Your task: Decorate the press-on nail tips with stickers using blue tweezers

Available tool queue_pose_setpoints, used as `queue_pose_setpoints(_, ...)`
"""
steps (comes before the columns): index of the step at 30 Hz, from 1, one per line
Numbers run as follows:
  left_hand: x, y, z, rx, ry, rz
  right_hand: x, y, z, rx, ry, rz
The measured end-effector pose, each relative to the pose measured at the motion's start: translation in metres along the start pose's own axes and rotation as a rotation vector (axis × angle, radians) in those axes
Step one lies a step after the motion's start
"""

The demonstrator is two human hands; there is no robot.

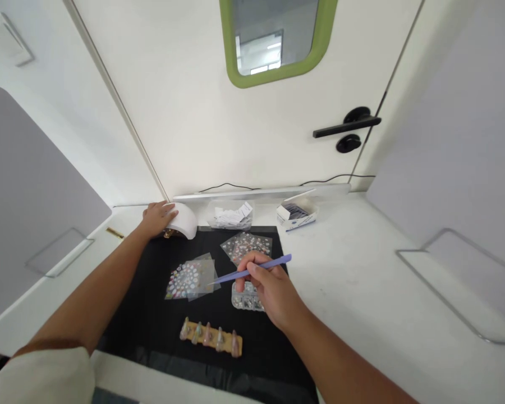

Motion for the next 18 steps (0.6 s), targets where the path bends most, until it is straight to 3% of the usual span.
queue_pose_setpoints(6,0.026,-0.003,-0.002,-0.021,-0.020,-0.045,-0.007,0.001,-0.008,-0.045,0.009,0.009)
queue_pose_setpoints(10,0.047,-0.041,-0.008,-0.111,-0.114,-0.073,-0.006,0.003,-0.009,-0.060,0.016,-0.004)
queue_pose_setpoints(12,0.043,-0.070,-0.015,-0.170,-0.158,0.015,-0.007,0.003,-0.009,-0.072,0.014,-0.003)
queue_pose_setpoints(16,0.011,-0.127,-0.036,-0.330,-0.189,0.353,-0.014,0.004,-0.008,-0.067,0.009,0.003)
queue_pose_setpoints(18,-0.001,-0.143,-0.043,-0.400,-0.183,0.454,-0.017,0.006,-0.005,-0.056,0.008,-0.005)
Point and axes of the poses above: each hand's wrist, its own y-axis towards the middle knuckle, its own x-axis out of the back of the hand, z = x × y, the point moved 7 cm from there along y, towards the middle knuckle, and after that the axes turned 1 degree about -y, right-handed, at the moved point
